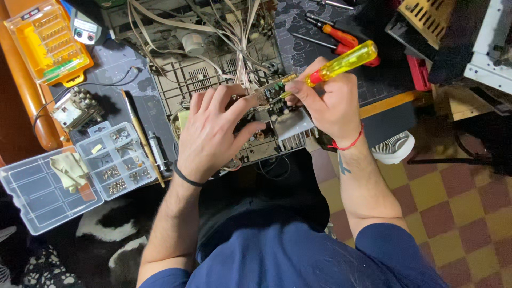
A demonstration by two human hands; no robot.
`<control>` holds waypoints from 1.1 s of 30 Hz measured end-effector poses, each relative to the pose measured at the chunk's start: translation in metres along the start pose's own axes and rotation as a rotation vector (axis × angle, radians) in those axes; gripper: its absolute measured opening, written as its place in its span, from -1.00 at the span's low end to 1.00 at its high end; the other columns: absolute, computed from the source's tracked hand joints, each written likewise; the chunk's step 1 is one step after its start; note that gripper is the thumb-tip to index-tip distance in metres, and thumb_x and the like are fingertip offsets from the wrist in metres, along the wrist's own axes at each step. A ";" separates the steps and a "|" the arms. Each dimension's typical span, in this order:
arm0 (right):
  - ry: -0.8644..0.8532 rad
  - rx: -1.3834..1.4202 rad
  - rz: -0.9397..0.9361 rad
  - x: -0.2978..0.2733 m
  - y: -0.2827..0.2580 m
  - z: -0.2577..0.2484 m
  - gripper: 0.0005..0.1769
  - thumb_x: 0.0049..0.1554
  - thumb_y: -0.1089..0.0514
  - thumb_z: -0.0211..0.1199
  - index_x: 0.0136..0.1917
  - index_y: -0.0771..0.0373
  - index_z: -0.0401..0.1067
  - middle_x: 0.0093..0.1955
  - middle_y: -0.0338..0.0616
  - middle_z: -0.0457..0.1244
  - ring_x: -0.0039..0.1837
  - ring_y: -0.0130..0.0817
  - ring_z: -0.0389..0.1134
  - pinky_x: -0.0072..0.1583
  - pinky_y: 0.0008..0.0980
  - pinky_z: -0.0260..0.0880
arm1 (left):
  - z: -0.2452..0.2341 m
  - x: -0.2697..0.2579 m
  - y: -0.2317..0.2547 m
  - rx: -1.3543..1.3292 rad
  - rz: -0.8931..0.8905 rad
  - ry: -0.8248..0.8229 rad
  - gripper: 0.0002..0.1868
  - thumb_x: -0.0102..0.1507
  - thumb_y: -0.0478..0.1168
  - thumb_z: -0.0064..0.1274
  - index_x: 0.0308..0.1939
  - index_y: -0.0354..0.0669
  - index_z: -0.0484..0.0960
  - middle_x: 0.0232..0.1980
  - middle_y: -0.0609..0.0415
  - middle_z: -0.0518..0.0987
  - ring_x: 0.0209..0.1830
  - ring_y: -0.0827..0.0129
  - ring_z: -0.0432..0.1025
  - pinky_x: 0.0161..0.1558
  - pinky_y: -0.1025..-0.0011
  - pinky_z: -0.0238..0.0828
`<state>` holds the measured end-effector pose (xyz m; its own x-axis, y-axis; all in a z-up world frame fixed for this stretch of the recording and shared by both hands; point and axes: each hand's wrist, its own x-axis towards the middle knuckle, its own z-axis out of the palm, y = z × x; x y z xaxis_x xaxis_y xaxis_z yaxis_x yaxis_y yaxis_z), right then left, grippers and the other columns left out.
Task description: The person uses a yellow-handled screwdriver to loosen and tighten screws on a green circuit board and a metal heatsink attached to an electronic chassis. They repeatedly flip the board to access both sides and adjust components within the chassis.
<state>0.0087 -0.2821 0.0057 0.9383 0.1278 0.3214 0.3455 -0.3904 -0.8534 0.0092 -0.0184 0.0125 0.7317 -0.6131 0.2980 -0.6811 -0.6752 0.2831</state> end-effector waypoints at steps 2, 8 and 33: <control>-0.014 0.023 0.008 0.001 0.002 0.000 -0.62 0.48 0.04 0.27 -0.04 0.41 0.54 -0.12 -0.04 0.41 -0.13 -0.26 0.58 -0.05 -0.39 0.57 | -0.001 0.000 0.001 0.008 -0.006 -0.013 -0.56 0.51 0.22 0.11 0.29 0.07 0.62 0.24 0.04 0.54 0.16 0.07 0.44 0.18 0.10 0.31; -0.015 0.103 0.060 -0.001 0.011 0.000 -0.67 0.48 0.04 0.26 -0.01 0.35 0.45 -0.17 -0.05 0.41 -0.16 -0.26 0.58 -0.06 -0.44 0.55 | -0.002 0.000 0.002 0.026 -0.021 -0.027 -0.54 0.51 0.24 0.11 0.30 0.09 0.61 0.24 0.07 0.54 0.12 0.10 0.45 0.13 0.11 0.32; -0.138 0.037 0.168 0.027 -0.024 0.004 -0.60 0.51 -0.01 0.17 -0.05 0.34 0.38 -0.31 -0.06 0.43 -0.25 -0.38 0.59 -0.19 -0.51 0.65 | -0.005 0.001 0.004 0.014 -0.014 -0.020 -0.55 0.51 0.22 0.15 0.26 0.02 0.60 0.24 0.00 0.54 0.09 0.06 0.43 0.10 0.10 0.33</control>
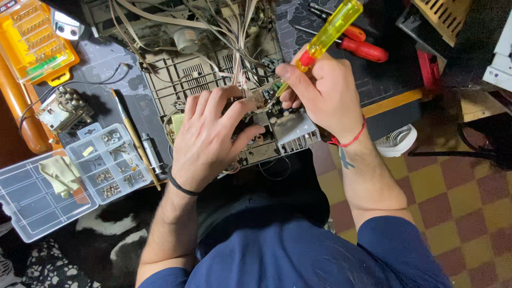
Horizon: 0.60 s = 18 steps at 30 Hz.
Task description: The person uses a yellow-handled screwdriver to loosen and tighten screws on a green circuit board and a metal heatsink attached to an electronic chassis. They repeatedly flip the board to access both sides and adjust components within the chassis.
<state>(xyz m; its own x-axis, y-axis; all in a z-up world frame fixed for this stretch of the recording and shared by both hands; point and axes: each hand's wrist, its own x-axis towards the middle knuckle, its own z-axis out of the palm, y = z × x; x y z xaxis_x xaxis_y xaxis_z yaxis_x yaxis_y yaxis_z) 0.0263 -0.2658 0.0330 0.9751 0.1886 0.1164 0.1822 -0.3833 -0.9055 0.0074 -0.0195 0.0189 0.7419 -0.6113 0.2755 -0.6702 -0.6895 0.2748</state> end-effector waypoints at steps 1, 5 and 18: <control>0.016 0.002 0.054 0.000 0.000 0.001 -0.59 0.51 -0.04 0.15 -0.04 0.34 0.38 -0.31 -0.05 0.44 -0.27 -0.37 0.59 -0.22 -0.52 0.64 | 0.000 0.000 0.000 -0.006 0.001 0.002 -0.56 0.51 0.21 0.16 0.25 0.02 0.60 0.24 0.00 0.54 0.09 0.05 0.43 0.10 0.10 0.32; 0.051 0.010 0.123 -0.001 0.004 0.003 -0.60 0.50 -0.07 0.13 0.01 0.33 0.37 -0.32 -0.05 0.45 -0.31 -0.36 0.58 -0.27 -0.50 0.63 | 0.000 0.000 -0.001 -0.006 0.001 -0.003 -0.55 0.49 0.20 0.19 0.26 0.02 0.61 0.24 0.01 0.55 0.09 0.06 0.43 0.11 0.09 0.32; -0.063 -0.265 -0.373 -0.002 0.025 -0.012 -0.52 0.49 -0.05 0.23 -0.10 0.38 0.51 -0.06 -0.11 0.42 -0.22 -0.25 0.37 -0.08 -0.25 0.29 | 0.001 -0.001 -0.002 0.002 0.009 -0.004 -0.57 0.46 0.20 0.23 0.22 0.06 0.63 0.24 0.02 0.52 0.10 0.07 0.43 0.13 0.08 0.34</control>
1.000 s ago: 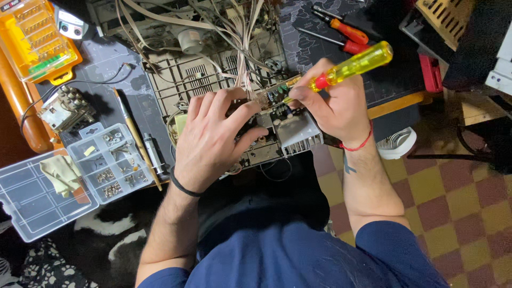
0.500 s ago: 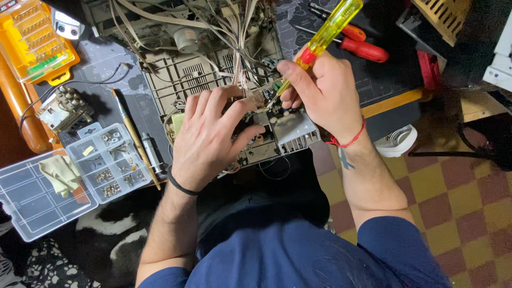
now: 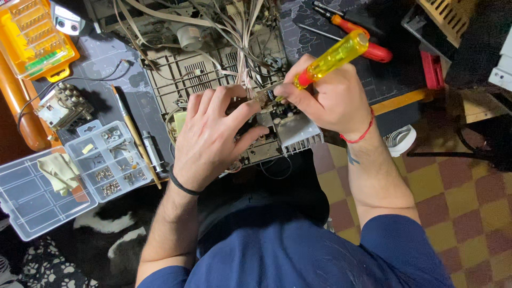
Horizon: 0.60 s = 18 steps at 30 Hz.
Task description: The person uses a yellow-handled screwdriver to loosen and tighten screws on a green circuit board and a metal heatsink attached to an electronic chassis. They repeatedly flip the board to access both sides and adjust components within the chassis.
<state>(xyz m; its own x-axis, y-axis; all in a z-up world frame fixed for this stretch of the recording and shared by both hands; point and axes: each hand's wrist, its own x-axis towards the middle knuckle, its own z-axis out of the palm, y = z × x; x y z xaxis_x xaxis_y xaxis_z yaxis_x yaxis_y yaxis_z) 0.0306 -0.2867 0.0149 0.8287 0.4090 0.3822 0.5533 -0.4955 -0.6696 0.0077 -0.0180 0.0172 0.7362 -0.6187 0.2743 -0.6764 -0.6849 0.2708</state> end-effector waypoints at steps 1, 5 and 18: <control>-0.027 -0.024 0.015 0.002 -0.001 -0.002 -0.56 0.50 -0.05 0.24 -0.05 0.37 0.53 -0.05 -0.13 0.42 -0.19 -0.24 0.38 -0.05 -0.25 0.30 | 0.000 0.000 0.000 0.011 0.000 0.000 -0.57 0.47 0.20 0.23 0.22 0.06 0.62 0.24 0.02 0.52 0.10 0.08 0.43 0.13 0.09 0.35; -0.085 -0.045 0.015 0.009 0.003 -0.005 -0.57 0.51 -0.07 0.23 -0.02 0.32 0.53 -0.08 -0.14 0.41 -0.10 -0.13 0.43 0.08 -0.16 0.33 | -0.002 0.001 0.001 0.000 -0.002 0.002 -0.57 0.46 0.19 0.26 0.22 0.05 0.62 0.23 0.04 0.51 0.06 0.08 0.41 0.13 0.10 0.34; -0.089 -0.057 -0.177 0.005 -0.003 -0.001 -0.65 0.42 -0.01 0.42 -0.05 0.29 0.48 -0.16 -0.15 0.40 -0.15 -0.20 0.45 -0.11 -0.23 0.43 | -0.006 0.002 0.003 -0.004 0.007 -0.026 -0.59 0.52 0.15 0.20 0.24 -0.01 0.57 0.25 0.00 0.50 0.05 0.07 0.40 0.10 0.11 0.34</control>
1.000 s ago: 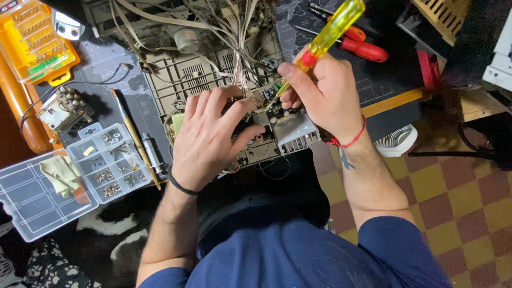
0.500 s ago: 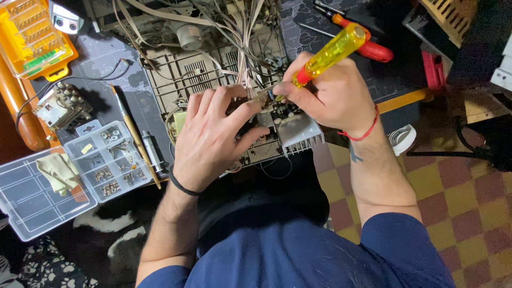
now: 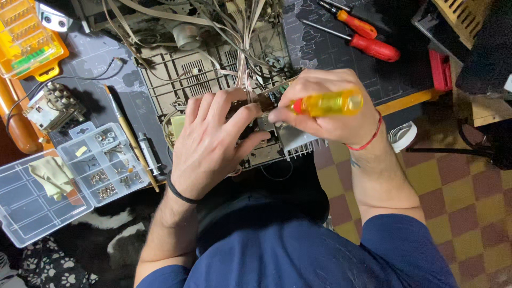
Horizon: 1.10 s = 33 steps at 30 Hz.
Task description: The person uses a yellow-handled screwdriver to loosen and tighten screws on a green circuit board and a metal heatsink attached to an electronic chassis. They repeatedly flip the board to access both sides and adjust components within the chassis.
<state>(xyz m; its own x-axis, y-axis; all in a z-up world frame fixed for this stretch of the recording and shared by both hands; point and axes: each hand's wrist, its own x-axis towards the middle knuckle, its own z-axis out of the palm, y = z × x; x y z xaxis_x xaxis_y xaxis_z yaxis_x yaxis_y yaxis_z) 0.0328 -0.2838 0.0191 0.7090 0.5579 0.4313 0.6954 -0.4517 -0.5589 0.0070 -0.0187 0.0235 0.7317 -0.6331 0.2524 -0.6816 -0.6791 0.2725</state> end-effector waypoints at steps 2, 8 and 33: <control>0.015 0.086 -0.007 0.001 -0.003 -0.001 -0.69 0.38 0.07 0.49 -0.02 0.28 0.45 -0.14 -0.14 0.42 -0.16 -0.16 0.42 0.02 -0.21 0.44 | -0.001 0.001 0.001 -0.019 -0.009 0.003 -0.58 0.50 0.14 0.24 0.17 -0.07 0.55 0.24 -0.03 0.51 0.06 0.05 0.41 0.12 0.12 0.33; 0.108 -0.044 0.198 -0.014 -0.013 0.012 -0.59 0.51 0.03 0.22 -0.05 0.42 0.48 0.00 -0.05 0.41 -0.01 -0.12 0.48 0.12 -0.18 0.44 | -0.002 0.001 0.001 -0.041 -0.011 0.008 -0.58 0.52 0.14 0.16 0.21 -0.08 0.57 0.23 -0.02 0.51 0.08 0.04 0.41 0.15 0.12 0.32; 0.386 0.229 0.699 -0.022 -0.051 0.034 -0.60 0.53 -0.08 -0.01 0.04 0.30 0.29 -0.14 -0.11 0.52 -0.07 -0.27 0.67 -0.15 -0.51 0.56 | 0.002 0.000 -0.001 -0.043 0.009 0.014 -0.57 0.50 0.15 0.22 0.18 -0.08 0.56 0.24 -0.05 0.53 0.10 0.02 0.41 0.14 0.08 0.31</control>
<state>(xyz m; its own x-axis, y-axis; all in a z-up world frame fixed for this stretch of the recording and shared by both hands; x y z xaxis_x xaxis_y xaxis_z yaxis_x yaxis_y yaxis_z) -0.0218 -0.2495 0.0141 0.9881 -0.0955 0.1204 0.0683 -0.4291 -0.9007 0.0078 -0.0186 0.0211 0.7259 -0.6335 0.2677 -0.6874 -0.6567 0.3102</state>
